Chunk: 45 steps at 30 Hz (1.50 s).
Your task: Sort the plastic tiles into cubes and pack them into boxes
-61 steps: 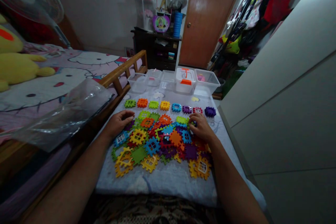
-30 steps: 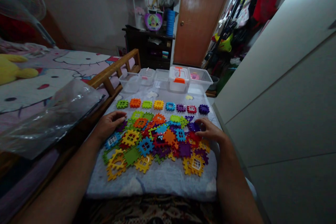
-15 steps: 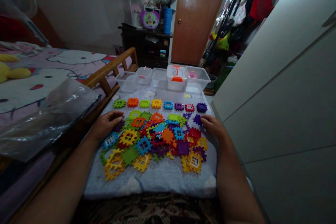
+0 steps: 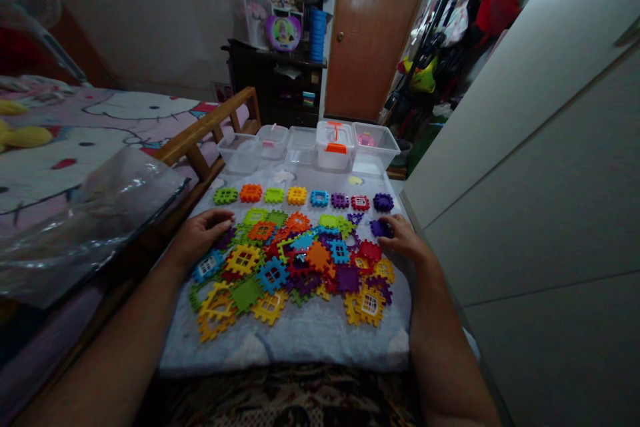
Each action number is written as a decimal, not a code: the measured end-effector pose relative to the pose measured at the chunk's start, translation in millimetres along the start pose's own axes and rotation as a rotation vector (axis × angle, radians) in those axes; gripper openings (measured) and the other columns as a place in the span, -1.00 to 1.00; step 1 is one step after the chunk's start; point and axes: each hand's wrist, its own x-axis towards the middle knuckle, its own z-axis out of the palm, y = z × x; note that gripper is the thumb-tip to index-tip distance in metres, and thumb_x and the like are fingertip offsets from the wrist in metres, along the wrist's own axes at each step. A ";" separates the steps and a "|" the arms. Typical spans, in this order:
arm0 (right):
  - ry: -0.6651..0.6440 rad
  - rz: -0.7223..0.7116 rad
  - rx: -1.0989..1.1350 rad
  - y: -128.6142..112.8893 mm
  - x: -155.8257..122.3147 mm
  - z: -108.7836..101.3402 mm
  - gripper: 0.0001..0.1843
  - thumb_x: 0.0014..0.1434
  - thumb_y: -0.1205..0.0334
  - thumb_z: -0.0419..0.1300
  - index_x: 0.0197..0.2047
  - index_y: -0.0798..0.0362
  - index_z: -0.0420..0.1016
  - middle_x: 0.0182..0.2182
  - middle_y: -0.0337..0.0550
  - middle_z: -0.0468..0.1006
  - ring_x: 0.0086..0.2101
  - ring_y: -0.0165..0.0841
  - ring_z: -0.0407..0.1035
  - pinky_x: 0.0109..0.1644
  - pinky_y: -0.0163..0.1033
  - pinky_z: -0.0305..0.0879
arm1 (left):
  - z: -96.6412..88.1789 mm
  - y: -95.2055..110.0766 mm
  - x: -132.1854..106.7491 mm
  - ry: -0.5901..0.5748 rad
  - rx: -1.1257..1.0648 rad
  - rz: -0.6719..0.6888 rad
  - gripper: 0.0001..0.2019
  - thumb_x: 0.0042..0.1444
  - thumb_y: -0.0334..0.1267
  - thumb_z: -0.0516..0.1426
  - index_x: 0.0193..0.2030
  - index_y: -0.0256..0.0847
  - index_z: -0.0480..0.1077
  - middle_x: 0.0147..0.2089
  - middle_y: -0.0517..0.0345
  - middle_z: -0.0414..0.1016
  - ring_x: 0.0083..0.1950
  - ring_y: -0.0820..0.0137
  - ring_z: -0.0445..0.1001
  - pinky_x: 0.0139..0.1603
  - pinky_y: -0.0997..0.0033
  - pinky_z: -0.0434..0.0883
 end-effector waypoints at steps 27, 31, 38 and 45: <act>0.150 0.036 -0.131 16.8 74.6 -42.8 -0.51 -0.04 0.19 0.32 0.01 0.05 0.50 -0.07 -0.02 0.42 -0.10 -0.17 0.39 0.07 -0.05 0.34 | -0.7 -5.9 2.3 0.021 0.032 0.023 -0.52 -0.19 0.07 0.32 -0.15 -0.16 0.55 -0.14 0.08 0.65 -0.11 0.18 0.60 -0.14 0.32 0.57; 0.080 0.038 -0.211 19.1 85.9 -40.1 -0.49 -0.02 0.21 0.33 0.05 0.06 0.50 -0.03 0.01 0.43 -0.01 -0.13 0.35 0.16 -0.05 0.25 | -0.7 -6.7 1.9 0.018 0.044 0.019 -0.52 -0.16 0.08 0.31 -0.13 -0.15 0.54 -0.11 0.08 0.64 -0.09 0.17 0.60 -0.11 0.31 0.57; 0.068 0.055 -0.241 22.5 86.3 -37.0 -0.44 -0.05 0.24 0.35 0.07 0.03 0.49 0.01 0.01 0.44 0.06 -0.08 0.32 0.20 -0.03 0.20 | -1.4 -7.2 2.8 0.004 0.058 0.041 -0.49 -0.15 0.13 0.30 -0.12 -0.16 0.53 -0.08 0.05 0.64 -0.03 0.13 0.58 0.01 0.24 0.54; 0.027 0.022 -0.216 21.0 88.8 -35.0 -0.48 -0.03 0.29 0.33 0.06 0.06 0.49 0.01 0.01 0.48 0.03 -0.12 0.37 0.19 -0.06 0.24 | -0.7 -5.8 2.5 0.016 0.051 0.026 -0.43 -0.20 0.19 0.31 -0.12 -0.18 0.53 -0.08 0.02 0.63 -0.02 0.09 0.58 0.03 0.17 0.53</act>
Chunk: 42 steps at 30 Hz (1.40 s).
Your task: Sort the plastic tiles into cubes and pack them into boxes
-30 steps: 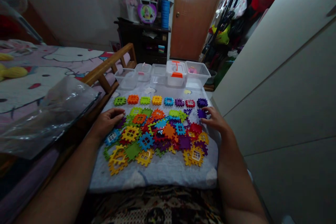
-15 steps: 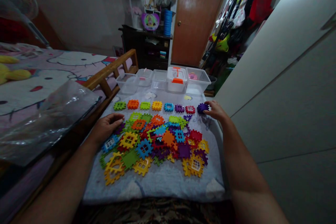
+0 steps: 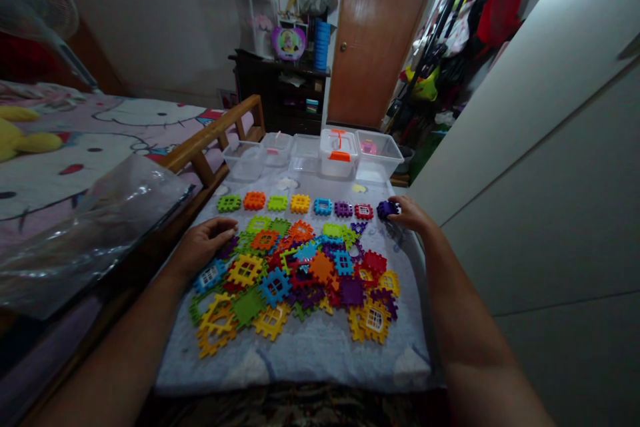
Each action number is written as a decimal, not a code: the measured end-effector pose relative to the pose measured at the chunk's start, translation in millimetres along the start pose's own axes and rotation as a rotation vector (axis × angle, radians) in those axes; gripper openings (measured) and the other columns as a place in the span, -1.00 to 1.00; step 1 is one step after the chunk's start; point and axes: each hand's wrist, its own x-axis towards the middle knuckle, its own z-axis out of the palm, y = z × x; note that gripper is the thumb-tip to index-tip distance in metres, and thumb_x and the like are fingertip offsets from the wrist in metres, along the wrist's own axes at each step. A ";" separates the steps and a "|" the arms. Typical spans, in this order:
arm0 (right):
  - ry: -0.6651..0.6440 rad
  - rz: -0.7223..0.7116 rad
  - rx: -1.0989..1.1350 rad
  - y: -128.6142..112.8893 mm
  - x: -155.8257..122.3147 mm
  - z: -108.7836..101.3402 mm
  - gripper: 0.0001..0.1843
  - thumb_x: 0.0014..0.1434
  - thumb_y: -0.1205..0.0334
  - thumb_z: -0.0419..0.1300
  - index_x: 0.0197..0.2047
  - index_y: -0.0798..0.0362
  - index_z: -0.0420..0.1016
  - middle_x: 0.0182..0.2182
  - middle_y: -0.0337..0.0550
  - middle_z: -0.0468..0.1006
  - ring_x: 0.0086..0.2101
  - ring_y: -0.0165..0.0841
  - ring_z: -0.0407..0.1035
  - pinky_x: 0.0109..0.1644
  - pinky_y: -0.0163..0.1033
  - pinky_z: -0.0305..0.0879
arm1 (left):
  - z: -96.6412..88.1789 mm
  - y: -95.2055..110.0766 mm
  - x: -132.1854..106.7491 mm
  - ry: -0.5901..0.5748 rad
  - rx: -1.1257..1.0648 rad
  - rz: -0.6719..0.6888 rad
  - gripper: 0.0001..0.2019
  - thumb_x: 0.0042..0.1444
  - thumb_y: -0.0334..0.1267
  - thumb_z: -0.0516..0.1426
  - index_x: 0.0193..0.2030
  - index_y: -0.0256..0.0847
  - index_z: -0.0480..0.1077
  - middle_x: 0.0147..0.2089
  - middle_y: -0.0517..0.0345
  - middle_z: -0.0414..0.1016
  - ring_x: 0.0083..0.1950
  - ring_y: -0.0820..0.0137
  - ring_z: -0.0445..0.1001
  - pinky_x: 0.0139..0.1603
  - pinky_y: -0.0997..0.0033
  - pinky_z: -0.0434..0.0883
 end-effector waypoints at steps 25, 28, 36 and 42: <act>-0.341 -0.105 0.286 -66.1 -103.0 0.7 -0.55 -0.04 0.05 0.40 -0.07 0.03 0.53 -0.19 -0.10 0.51 -0.24 -0.28 0.43 -0.12 -0.17 0.40 | 1.9 6.4 -3.1 0.000 -0.008 -0.006 -0.48 -0.21 0.11 0.31 -0.14 -0.18 0.54 -0.11 0.05 0.63 -0.09 0.15 0.58 -0.07 0.27 0.54; -0.338 -0.115 0.232 -70.7 -107.4 1.1 -0.49 -0.07 0.07 0.42 -0.03 0.02 0.52 -0.15 -0.08 0.48 -0.18 -0.25 0.41 -0.05 -0.14 0.38 | 1.2 0.8 -1.1 -0.009 -0.003 -0.003 -0.47 -0.19 0.10 0.30 -0.11 -0.18 0.53 -0.09 0.05 0.63 -0.10 0.18 0.58 -0.09 0.30 0.55; -0.257 -0.054 0.440 -76.5 -108.2 1.5 -0.69 0.14 0.06 0.21 -0.11 0.04 0.53 -0.25 -0.11 0.58 -0.30 -0.29 0.43 -0.20 -0.21 0.35 | 1.5 3.0 -1.7 0.005 0.032 0.003 -0.47 -0.18 0.13 0.29 -0.13 -0.18 0.54 -0.11 0.04 0.63 -0.10 0.15 0.58 -0.10 0.28 0.55; -0.069 -0.017 0.487 -71.2 -101.5 12.2 -0.56 0.30 -0.04 -0.05 -0.44 0.03 0.43 -0.51 -0.22 0.44 -0.46 -0.35 0.32 -0.35 -0.26 0.25 | 1.0 10.2 -2.7 0.006 0.074 0.025 -0.46 -0.19 0.18 0.27 -0.17 -0.19 0.55 -0.11 0.02 0.63 -0.07 0.13 0.58 0.02 0.22 0.51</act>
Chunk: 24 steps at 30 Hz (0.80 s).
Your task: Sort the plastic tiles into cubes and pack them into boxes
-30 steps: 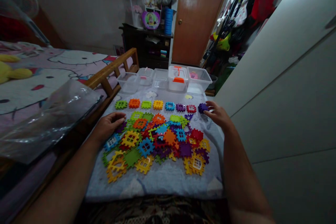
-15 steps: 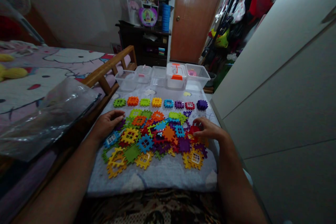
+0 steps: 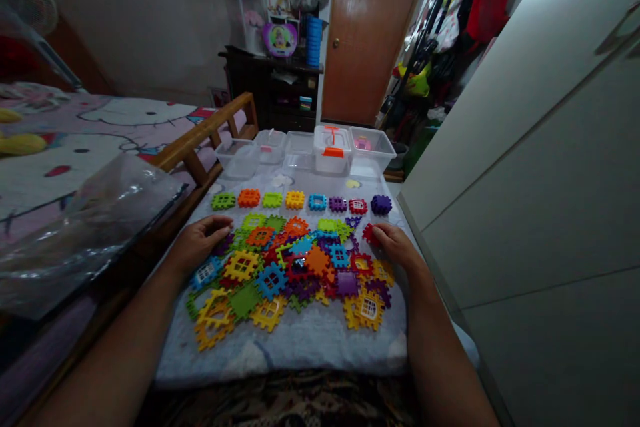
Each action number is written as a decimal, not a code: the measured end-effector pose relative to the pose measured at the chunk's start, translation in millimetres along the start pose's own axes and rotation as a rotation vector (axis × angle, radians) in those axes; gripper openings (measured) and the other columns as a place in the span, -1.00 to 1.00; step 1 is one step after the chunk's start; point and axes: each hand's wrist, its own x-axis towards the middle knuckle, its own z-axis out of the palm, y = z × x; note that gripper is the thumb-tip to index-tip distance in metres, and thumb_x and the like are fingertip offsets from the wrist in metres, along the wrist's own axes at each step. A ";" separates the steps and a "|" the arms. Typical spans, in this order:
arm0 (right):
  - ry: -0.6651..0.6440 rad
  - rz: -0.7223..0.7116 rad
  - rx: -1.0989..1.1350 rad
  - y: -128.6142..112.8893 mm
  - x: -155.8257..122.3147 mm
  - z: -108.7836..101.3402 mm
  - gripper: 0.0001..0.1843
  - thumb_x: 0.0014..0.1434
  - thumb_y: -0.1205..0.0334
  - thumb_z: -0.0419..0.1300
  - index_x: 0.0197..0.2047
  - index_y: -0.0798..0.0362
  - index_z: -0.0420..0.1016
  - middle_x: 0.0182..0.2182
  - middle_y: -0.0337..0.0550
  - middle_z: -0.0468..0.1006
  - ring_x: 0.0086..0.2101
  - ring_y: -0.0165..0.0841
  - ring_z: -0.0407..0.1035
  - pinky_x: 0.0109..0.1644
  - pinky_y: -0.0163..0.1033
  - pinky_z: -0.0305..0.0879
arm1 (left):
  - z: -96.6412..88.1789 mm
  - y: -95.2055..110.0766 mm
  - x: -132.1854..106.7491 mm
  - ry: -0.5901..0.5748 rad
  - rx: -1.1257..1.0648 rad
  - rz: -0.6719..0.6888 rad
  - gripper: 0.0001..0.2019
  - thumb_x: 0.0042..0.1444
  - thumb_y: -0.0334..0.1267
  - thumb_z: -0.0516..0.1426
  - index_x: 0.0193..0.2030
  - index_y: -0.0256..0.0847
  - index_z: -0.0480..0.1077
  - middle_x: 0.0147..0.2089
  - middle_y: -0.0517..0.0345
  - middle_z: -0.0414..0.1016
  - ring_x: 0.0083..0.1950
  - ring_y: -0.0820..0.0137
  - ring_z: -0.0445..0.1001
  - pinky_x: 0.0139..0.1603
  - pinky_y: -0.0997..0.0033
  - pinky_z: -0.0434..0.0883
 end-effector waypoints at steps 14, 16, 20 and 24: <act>-0.093 -0.173 -0.165 0.1 -13.4 -13.6 -0.68 0.09 0.15 0.33 -0.07 0.00 0.51 -0.11 -0.08 0.47 -0.09 -0.21 0.38 0.07 -0.07 0.34 | -0.3 -7.3 1.2 -0.001 -0.001 0.008 -0.48 -0.17 0.14 0.28 -0.13 -0.18 0.53 -0.08 0.02 0.63 -0.05 0.13 0.58 0.02 0.23 0.51; -0.241 -0.192 -0.189 -8.6 -23.3 -17.1 -0.60 0.05 0.15 0.37 -0.03 -0.02 0.51 -0.05 -0.08 0.48 -0.03 -0.20 0.36 0.13 -0.06 0.30 | 0.0 -4.8 0.3 -0.002 -0.016 -0.006 -0.46 -0.19 0.15 0.29 -0.14 -0.19 0.53 -0.09 0.01 0.64 -0.07 0.13 0.58 -0.01 0.23 0.52; -0.324 -0.126 -0.321 -23.4 -33.7 -12.4 -0.48 -0.03 0.13 0.43 0.03 -0.01 0.52 0.05 -0.02 0.44 0.06 -0.11 0.31 0.19 -0.02 0.26 | 0.7 -4.3 0.8 -0.016 -0.032 -0.024 -0.43 -0.21 0.17 0.28 -0.13 -0.20 0.53 -0.10 0.00 0.63 -0.09 0.15 0.58 -0.02 0.21 0.52; -0.332 -0.098 -0.421 -31.8 -33.3 -4.9 -0.54 -0.01 0.19 0.39 0.00 0.06 0.54 -0.01 0.03 0.47 0.02 -0.10 0.34 0.14 -0.03 0.29 | 0.9 -8.9 3.4 -0.020 -0.025 -0.006 -0.40 -0.21 0.19 0.26 -0.12 -0.22 0.51 -0.09 -0.02 0.62 -0.08 0.15 0.57 0.03 0.17 0.50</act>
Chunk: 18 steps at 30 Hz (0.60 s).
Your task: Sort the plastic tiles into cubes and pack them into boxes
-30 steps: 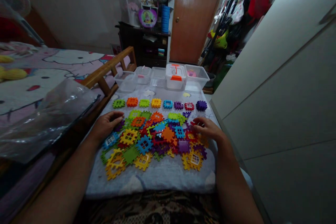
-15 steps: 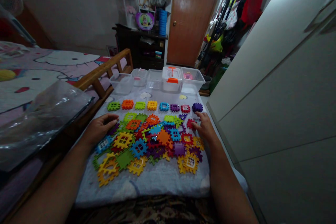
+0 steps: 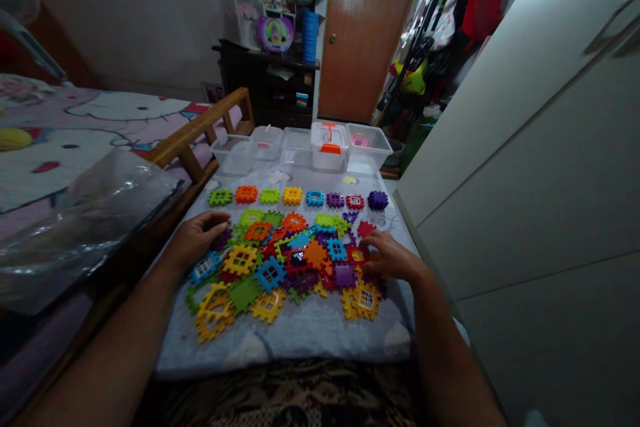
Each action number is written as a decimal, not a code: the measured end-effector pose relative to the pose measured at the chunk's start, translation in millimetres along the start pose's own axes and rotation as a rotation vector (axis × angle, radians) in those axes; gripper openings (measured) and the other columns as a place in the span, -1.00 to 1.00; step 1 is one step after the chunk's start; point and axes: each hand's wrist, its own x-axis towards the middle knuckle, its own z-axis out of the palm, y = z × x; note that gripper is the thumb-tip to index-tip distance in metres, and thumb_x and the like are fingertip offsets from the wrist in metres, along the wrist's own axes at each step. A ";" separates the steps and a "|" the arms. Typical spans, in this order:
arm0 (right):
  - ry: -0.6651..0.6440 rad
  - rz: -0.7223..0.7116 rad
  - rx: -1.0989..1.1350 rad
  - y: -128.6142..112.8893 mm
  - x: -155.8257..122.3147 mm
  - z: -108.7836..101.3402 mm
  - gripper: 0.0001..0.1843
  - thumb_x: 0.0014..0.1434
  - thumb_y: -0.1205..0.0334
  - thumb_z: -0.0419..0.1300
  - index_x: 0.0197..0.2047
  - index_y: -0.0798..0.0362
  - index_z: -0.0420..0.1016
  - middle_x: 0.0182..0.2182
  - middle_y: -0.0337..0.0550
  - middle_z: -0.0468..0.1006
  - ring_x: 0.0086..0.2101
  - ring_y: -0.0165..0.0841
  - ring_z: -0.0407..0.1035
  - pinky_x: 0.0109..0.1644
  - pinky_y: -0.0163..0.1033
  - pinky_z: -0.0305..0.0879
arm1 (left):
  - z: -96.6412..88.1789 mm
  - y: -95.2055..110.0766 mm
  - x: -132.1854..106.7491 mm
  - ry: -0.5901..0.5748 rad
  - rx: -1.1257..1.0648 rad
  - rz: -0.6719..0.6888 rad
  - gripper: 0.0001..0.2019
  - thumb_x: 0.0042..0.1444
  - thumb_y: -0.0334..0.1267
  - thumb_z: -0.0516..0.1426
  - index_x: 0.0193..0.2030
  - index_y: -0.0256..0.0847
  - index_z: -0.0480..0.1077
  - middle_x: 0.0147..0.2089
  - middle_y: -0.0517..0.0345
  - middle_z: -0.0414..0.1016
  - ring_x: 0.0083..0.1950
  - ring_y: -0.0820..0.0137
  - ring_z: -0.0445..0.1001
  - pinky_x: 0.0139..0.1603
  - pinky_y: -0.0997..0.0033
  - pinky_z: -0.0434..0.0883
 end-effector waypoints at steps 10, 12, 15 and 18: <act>0.194 0.012 0.238 16.3 3.1 -9.0 -0.68 0.08 0.20 0.18 -0.10 0.08 0.56 -0.22 -0.07 0.59 -0.24 -0.24 0.43 -0.14 -0.18 0.32 | -0.9 -1.5 -0.6 -0.017 0.023 0.004 -0.43 -0.14 0.15 0.24 -0.07 -0.22 0.50 -0.07 -0.03 0.61 -0.05 0.15 0.56 0.04 0.18 0.49; 0.211 0.045 0.282 19.5 6.0 -9.8 -0.73 0.16 0.14 0.10 -0.20 0.07 0.56 -0.31 -0.11 0.58 -0.31 -0.28 0.41 -0.21 -0.22 0.27 | -0.8 -0.5 -1.0 -0.018 0.021 -0.002 -0.43 -0.15 0.15 0.25 -0.08 -0.22 0.50 -0.08 -0.02 0.62 -0.06 0.15 0.56 0.01 0.19 0.50; 0.287 0.077 0.291 24.8 12.6 -3.9 -0.60 0.29 0.08 -0.08 -0.44 0.04 0.43 -0.47 -0.16 0.50 -0.42 -0.33 0.35 -0.29 -0.24 0.19 | -0.3 1.9 -1.8 -0.013 0.027 0.004 -0.43 -0.16 0.17 0.24 -0.09 -0.22 0.50 -0.09 -0.02 0.62 -0.07 0.15 0.56 0.00 0.21 0.50; 0.382 0.128 0.252 30.9 18.6 6.6 -0.52 0.35 0.09 -0.19 -0.54 0.00 0.29 -0.55 -0.17 0.42 -0.49 -0.35 0.28 -0.34 -0.24 0.13 | 0.2 4.5 -2.7 -0.007 0.015 -0.002 -0.41 -0.18 0.18 0.24 -0.10 -0.23 0.50 -0.10 -0.02 0.62 -0.09 0.16 0.56 -0.03 0.21 0.51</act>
